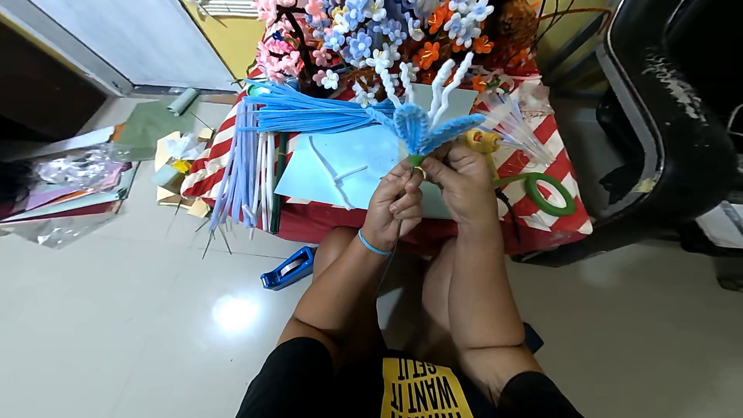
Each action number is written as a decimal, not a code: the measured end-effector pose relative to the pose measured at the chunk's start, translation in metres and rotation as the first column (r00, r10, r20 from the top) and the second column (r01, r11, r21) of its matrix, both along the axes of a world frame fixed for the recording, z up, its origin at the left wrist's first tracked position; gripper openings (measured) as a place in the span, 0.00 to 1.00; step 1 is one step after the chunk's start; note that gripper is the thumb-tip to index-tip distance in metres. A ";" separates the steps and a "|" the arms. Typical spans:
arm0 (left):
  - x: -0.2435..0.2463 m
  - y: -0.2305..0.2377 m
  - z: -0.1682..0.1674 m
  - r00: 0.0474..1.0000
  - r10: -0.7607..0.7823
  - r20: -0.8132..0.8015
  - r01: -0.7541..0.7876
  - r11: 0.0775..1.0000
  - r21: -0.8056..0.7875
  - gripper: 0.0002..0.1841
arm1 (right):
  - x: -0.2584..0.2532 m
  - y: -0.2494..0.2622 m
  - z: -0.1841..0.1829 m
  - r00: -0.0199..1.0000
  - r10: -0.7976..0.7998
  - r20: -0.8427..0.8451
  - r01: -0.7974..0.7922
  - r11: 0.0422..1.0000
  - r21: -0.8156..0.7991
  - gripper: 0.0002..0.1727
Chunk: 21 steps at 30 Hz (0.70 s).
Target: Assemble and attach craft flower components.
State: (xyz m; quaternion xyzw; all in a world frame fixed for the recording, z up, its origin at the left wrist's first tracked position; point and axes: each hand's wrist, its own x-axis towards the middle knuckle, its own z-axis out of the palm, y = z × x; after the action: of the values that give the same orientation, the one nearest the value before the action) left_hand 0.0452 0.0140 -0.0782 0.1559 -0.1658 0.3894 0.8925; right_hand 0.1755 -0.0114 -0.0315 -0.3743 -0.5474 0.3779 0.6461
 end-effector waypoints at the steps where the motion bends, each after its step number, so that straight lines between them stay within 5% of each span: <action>1: 0.000 0.001 0.000 1.000 -0.012 0.017 0.012 1.000 -0.008 0.04 | 0.002 0.000 0.000 0.999 -0.002 0.046 0.001 1.000 0.007 0.05; 9: -0.001 0.007 -0.003 0.963 0.222 -0.154 -0.197 0.967 0.163 0.05 | 0.016 -0.007 0.006 0.969 -0.031 0.245 0.010 0.996 0.088 0.07; 16: 0.001 0.004 -0.001 0.958 0.221 -0.181 -0.191 0.967 0.170 0.04 | 0.020 -0.012 0.010 0.945 -0.111 0.308 0.061 0.984 0.168 0.03; 21: 0.002 0.002 0.002 0.844 0.442 -0.304 -0.379 0.892 0.245 0.06 | 0.015 -0.018 0.015 0.915 -0.159 0.372 0.112 0.983 0.145 0.04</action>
State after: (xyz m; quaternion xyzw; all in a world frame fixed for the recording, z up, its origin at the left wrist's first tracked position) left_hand 0.0469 0.0161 -0.0767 0.3328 0.0000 0.5216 0.7856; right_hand 0.1910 -0.0289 -0.0168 -0.4378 -0.6574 0.2183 0.5732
